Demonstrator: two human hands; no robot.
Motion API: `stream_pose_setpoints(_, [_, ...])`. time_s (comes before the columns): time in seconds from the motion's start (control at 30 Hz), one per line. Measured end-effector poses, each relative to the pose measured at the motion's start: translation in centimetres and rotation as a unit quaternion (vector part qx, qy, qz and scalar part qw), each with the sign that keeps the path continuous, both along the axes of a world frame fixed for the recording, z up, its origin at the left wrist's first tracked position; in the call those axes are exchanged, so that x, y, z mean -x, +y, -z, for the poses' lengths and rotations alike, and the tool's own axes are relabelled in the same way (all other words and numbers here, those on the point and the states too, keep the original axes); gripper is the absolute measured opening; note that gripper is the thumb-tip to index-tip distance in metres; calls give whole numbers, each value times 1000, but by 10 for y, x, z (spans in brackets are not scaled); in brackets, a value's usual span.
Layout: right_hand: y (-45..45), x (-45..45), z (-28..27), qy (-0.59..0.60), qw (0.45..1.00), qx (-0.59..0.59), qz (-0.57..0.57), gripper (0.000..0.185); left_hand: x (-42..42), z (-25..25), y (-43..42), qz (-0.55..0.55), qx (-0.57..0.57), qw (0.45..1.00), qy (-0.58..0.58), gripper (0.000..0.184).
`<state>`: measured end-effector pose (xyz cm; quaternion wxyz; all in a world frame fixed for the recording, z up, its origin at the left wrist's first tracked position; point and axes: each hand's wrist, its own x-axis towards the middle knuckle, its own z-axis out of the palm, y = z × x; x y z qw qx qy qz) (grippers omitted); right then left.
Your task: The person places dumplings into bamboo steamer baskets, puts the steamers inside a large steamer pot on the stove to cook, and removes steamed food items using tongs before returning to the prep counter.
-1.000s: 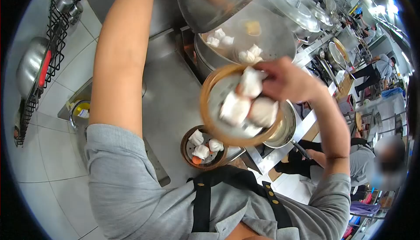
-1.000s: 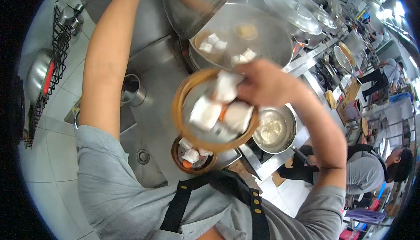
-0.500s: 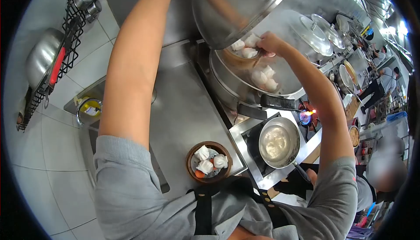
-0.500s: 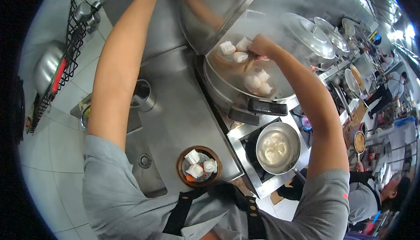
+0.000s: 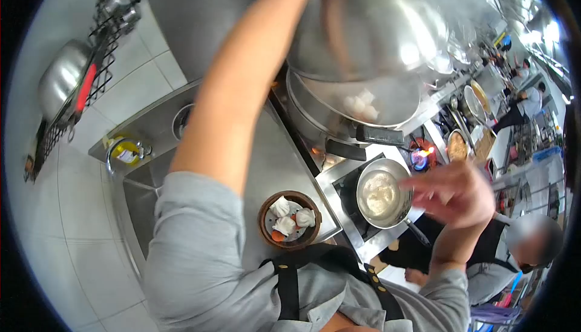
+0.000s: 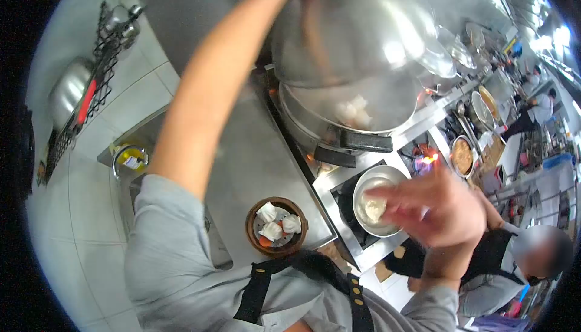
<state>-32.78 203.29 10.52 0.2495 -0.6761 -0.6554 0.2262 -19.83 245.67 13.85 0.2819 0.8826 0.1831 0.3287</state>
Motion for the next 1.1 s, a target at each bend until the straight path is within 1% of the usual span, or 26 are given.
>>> stream_pose_setpoints(0.03, [3,16,-1,7,1000,22,-22,41,2,7,-30,45,48,997,-31,40])
stream_pose_setpoints(0.07, [3,23,13,33,999,14,-41,43,-25,23,-42,33,-37,999,-8,35])
stream_pose_setpoints(0.1, [4,32,27,32,999,9,-38,44,-49,34,-55,35,-23,998,54,39])
stream_pose_setpoints(0.2, [-11,58,56,7,998,-1,60,44,-78,63,-109,-14,-118,983,140,37])
stream_pose_setpoints(0.23, [-25,59,63,-12,998,7,64,44,-62,67,-125,9,-105,985,139,35])
stream_pose_setpoints(0.33, [-84,73,95,77,983,23,164,38,-38,104,-122,25,-154,988,-18,44])
stream_pose_setpoints(0.37, [-105,76,104,89,983,38,159,36,-3,105,-105,196,4,977,-89,48])
stream_pose_setpoints(0.4, [-130,77,124,168,963,52,205,36,52,119,-99,160,179,941,-238,37])
stream_pose_setpoints(0.43, [-152,74,141,249,942,61,219,36,112,129,-87,40,292,891,-347,28])
stream_pose_setpoints(0.47, [-163,73,154,289,931,48,216,35,154,167,-41,148,400,694,-580,29])
stream_pose_setpoints(0.5, [-161,79,155,328,919,34,217,34,246,149,-38,-89,293,785,-538,42])
stream_pose_setpoints(0.53, [-156,76,154,279,933,50,220,33,297,157,-8,-165,281,737,-593,57])
stream_pose_setpoints(0.57, [-137,75,142,229,946,66,222,32,338,141,8,-281,132,725,-615,78])
stream_pose_setpoints(0.6, [-112,68,139,141,978,23,153,33,369,127,23,-379,62,735,-558,81])
stream_pose_setpoints(0.63, [-88,68,128,161,976,22,142,33,390,110,44,-363,-81,760,-533,66])
stream_pose_setpoints(0.67, [-52,75,120,104,988,-51,100,32,405,99,56,-339,-220,768,-497,51])
stream_pose_setpoints(0.7, [-11,69,126,27,996,-78,25,35,419,90,39,-364,-222,789,-442,42])
stream_pose_setpoints(0.73, [32,77,122,67,994,-83,16,39,429,77,25,-385,-225,807,-386,34])
stream_pose_setpoints(0.77, [78,86,131,82,977,-197,-12,47,437,54,4,-402,-230,821,-333,28])
stream_pose_setpoints(0.8, [113,101,128,42,964,-261,-10,56,446,38,-30,-401,-236,823,-327,26])
stream_pose_setpoints(0.83, [135,126,98,28,969,-244,3,68,459,27,-74,-397,-242,825,-322,24])
stream_pose_setpoints(0.87, [159,152,85,27,925,-380,-12,77,474,18,-119,-327,-256,852,-319,22])
stream_pose_setpoints(0.9, [174,172,67,-7,899,-437,-23,84,481,16,-161,-275,-240,868,-335,19])
stream_pose_setpoints(1.0, [174,200,24,-140,841,-522,-19,71,499,37,-231,-138,-317,885,-312,28])
stream_pose_setpoints(1.03, [169,194,24,-118,855,-502,-56,65,508,36,-237,-17,-247,935,-254,37])
stream_pose_setpoints(1.1, [153,171,40,-104,890,-429,-116,44,519,27,-237,89,-24,982,-165,55])
